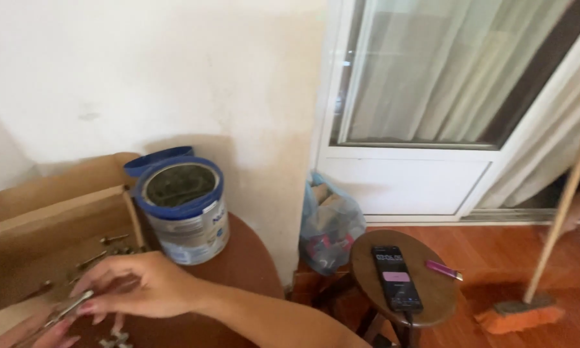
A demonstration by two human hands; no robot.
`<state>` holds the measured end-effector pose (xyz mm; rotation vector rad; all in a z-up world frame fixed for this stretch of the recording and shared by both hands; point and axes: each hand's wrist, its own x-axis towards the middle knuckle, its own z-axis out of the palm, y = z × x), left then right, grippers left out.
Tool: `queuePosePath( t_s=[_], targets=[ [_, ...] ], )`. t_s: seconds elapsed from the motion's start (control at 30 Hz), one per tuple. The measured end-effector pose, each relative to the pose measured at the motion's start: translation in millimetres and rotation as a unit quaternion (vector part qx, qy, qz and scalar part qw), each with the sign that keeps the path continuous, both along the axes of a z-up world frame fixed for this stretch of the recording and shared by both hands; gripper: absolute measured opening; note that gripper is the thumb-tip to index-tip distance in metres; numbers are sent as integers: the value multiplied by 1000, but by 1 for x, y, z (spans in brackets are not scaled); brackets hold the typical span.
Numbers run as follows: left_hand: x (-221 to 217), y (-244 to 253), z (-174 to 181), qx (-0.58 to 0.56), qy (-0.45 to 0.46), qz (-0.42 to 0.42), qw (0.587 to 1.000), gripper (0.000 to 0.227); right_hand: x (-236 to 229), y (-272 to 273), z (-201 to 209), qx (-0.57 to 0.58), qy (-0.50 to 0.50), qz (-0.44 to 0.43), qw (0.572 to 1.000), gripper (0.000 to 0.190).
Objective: Assembling washers onto screws and organizing them into a grid on a table.
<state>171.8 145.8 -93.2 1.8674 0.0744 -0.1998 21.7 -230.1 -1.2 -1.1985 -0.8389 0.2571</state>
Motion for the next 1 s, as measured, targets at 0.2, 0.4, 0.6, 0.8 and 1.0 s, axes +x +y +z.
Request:
queuePosePath(
  t_s=[0.2,0.4,0.6,0.8,1.0],
  targets=[
    [-133,-159,86,2,80,15,997,54,-4,-9,23,-52,-12,-44,998,25],
    [-223,-200,118,-104,-302,175,931,29,-9,-8,40,-155,-106,-89,978,36],
    [-221,-190,124,-164,-319,131,924,26,2,-2,38,-95,-120,-82,985,25],
    [-230,-196,140,-138,-264,163,941,27,5,-2,31,-29,-25,-125,991,29],
    [-235,-196,146,-119,-263,144,947,27,2,-5,35,-61,-35,-136,988,21]
  ],
)
